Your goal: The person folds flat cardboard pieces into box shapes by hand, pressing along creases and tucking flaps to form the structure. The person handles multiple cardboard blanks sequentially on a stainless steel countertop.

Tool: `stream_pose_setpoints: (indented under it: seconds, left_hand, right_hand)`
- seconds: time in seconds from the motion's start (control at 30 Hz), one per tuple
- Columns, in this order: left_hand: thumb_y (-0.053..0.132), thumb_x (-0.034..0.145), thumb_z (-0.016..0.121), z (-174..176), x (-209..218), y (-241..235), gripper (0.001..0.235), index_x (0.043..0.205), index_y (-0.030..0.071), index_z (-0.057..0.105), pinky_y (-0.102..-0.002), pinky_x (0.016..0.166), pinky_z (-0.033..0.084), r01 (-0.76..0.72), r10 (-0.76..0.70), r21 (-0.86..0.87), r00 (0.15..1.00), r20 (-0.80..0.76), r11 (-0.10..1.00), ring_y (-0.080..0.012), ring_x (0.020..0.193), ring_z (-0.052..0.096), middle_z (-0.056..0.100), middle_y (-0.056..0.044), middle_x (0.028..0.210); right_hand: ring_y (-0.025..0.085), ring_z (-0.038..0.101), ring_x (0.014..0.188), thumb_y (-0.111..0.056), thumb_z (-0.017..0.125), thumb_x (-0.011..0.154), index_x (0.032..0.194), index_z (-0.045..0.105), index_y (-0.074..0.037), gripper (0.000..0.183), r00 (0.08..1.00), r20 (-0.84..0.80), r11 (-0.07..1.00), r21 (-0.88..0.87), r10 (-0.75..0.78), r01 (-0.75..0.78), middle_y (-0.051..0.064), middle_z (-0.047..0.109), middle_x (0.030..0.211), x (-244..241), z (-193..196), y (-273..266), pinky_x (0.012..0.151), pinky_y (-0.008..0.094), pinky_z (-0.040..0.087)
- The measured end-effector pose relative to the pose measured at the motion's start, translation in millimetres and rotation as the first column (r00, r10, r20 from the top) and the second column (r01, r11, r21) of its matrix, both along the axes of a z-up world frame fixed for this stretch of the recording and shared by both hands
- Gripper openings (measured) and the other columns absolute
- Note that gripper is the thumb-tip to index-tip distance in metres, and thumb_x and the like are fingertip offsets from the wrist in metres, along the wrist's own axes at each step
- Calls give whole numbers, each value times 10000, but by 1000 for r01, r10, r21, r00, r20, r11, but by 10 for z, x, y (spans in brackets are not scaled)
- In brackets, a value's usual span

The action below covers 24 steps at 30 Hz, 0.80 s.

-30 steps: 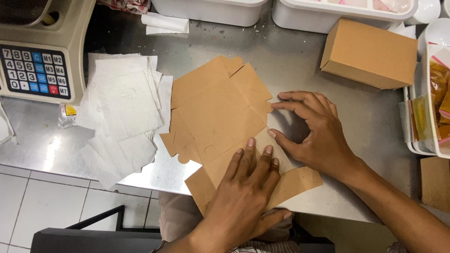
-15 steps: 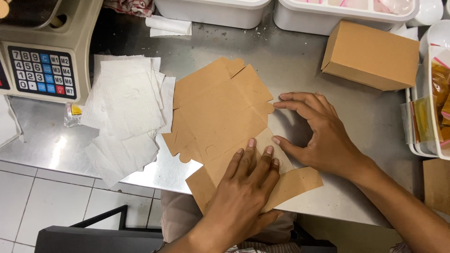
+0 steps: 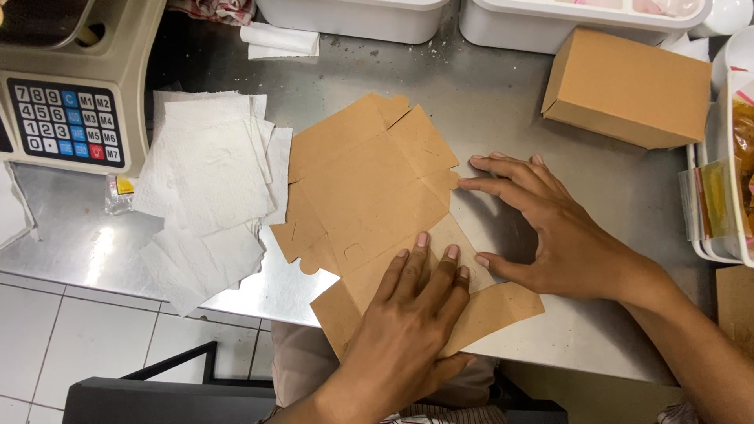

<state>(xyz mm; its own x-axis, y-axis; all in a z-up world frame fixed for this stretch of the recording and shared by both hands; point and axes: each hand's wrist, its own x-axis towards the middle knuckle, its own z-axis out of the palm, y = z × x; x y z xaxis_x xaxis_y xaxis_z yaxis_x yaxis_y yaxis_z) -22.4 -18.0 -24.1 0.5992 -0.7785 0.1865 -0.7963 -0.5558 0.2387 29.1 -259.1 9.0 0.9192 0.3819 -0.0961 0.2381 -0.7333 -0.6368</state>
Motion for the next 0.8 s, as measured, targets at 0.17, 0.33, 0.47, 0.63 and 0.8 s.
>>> stream_pose_setpoints:
  seconds: [0.17, 0.33, 0.47, 0.63, 0.8]
  left_hand:
    - [617, 751, 792, -10, -3, -1, 930, 1417, 24, 531, -582, 1227, 286, 2, -2, -14, 1000, -23, 1000, -532, 1510, 325, 454, -232, 1581]
    - [641, 786, 746, -19, 3, 19, 926, 1447, 36, 513, -566, 1244, 263, -4, 4, -1, 1000, -3, 1000, -526, 1522, 308, 430, -223, 1603]
    - [490, 894, 726, 101, 67, 91, 821, 1461, -50, 480, -601, 1255, 242, 52, -84, -168, 979, -186, 984, -551, 1522, 270, 406, -274, 1583]
    - [405, 940, 730, 172, 101, 156, 759, 1475, -59, 457, -606, 1268, 233, 63, -142, -278, 951, -276, 958, -541, 1549, 230, 288, -287, 1649]
    - [328, 962, 792, 251, 84, 184, 973, 1626, -20, 172, -583, 1314, 209, 14, -141, -329, 920, -366, 944, -462, 1635, 107, 88, -255, 1730]
  right_hand:
    - [244, 193, 1587, -272, 832, 763, 1536, 455, -228, 861, 999, -25, 999, 10, 44, -43, 79, 343, 1649, 2, 24, -29, 1252, 542, -31]
    - [258, 101, 1609, -288, 836, 780, 1574, 400, -232, 908, 993, -88, 997, 16, 79, -78, 74, 241, 1702, 2, 53, -57, 1242, 533, -70]
    - [267, 18, 1620, -272, 851, 771, 1601, 338, -218, 978, 988, -75, 991, -6, 136, -137, 87, 144, 1742, -10, 22, -91, 1241, 508, -90]
    - [289, 38, 1617, -304, 865, 750, 1603, 338, -224, 1005, 989, -35, 990, -9, 143, -144, 102, 179, 1718, -42, -19, -64, 1230, 574, -102]
    - [380, 181, 1593, -539, 908, 649, 1549, 422, -182, 1084, 982, 186, 999, 36, 29, -37, 165, 306, 1663, -147, -114, 111, 1188, 738, -42]
